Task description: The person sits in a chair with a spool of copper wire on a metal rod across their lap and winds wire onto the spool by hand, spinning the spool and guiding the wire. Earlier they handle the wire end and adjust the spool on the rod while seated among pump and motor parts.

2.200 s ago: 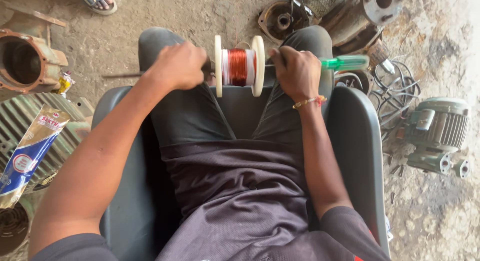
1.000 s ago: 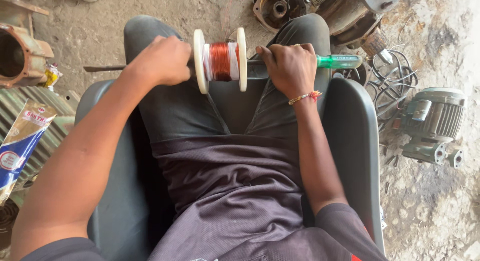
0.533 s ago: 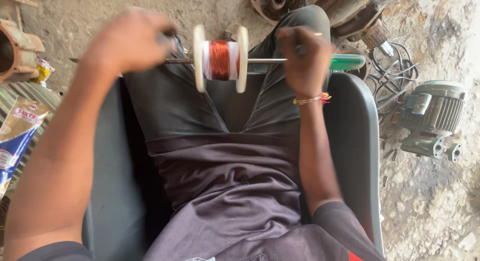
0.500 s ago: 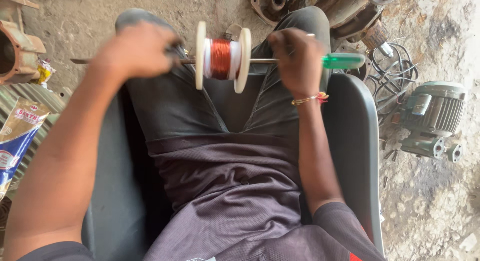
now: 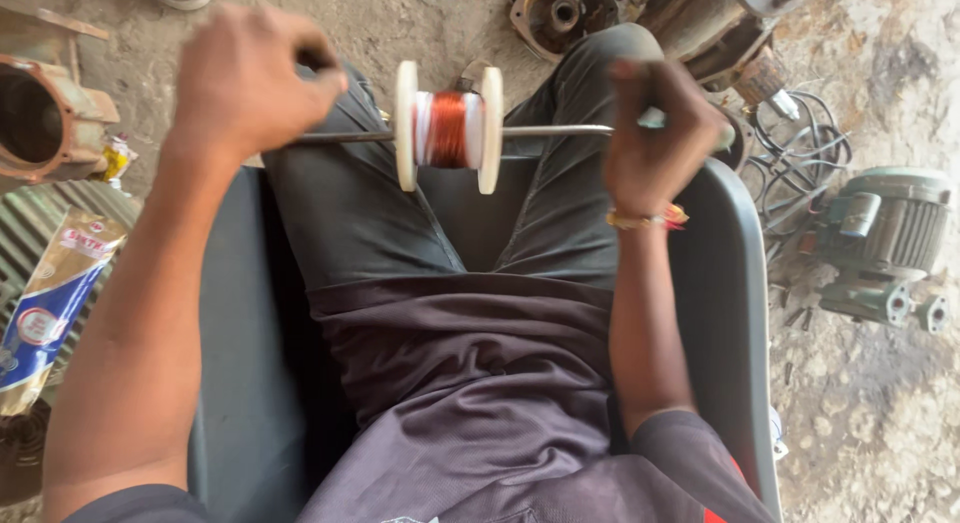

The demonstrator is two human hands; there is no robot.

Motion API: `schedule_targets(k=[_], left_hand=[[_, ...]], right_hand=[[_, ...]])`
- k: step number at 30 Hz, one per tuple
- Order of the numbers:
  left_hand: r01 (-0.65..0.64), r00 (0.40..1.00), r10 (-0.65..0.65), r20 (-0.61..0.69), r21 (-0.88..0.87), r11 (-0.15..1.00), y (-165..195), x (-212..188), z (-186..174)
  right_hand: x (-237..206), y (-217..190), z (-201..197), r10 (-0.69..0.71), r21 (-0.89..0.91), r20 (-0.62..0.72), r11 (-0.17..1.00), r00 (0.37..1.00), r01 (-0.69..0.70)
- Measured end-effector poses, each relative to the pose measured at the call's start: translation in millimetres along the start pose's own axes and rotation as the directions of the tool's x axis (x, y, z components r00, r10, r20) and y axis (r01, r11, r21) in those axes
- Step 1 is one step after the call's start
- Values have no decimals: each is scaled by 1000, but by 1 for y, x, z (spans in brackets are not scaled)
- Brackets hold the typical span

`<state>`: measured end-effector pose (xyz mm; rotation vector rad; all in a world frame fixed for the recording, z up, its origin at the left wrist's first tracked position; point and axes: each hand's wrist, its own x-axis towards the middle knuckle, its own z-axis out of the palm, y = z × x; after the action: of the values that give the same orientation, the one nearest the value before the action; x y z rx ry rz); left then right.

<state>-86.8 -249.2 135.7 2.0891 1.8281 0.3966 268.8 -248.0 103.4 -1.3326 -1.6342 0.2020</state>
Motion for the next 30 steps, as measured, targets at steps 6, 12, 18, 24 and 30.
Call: schedule_targets(k=[6,12,18,24,30], left_hand=[[-296,927,183,327,338,894,-5,13,71],[-100,968,32,250,267,958,8,16,44],[-17,999,13,-51,-87,996,1,-2,1],[-211,977,196,83,275,938,-8,14,57],[-102,983,32,182,389,916,-6,23,75]], right_hand=[[0,14,40,-162,-276,460,908,873,314],[2,9,42,-114,-292,273,936,955,196],[6,12,20,159,286,-261,955,952,-81],[-2,19,41,-200,-75,187,973,962,217],[2,22,65,-161,-197,454,941,876,275]])
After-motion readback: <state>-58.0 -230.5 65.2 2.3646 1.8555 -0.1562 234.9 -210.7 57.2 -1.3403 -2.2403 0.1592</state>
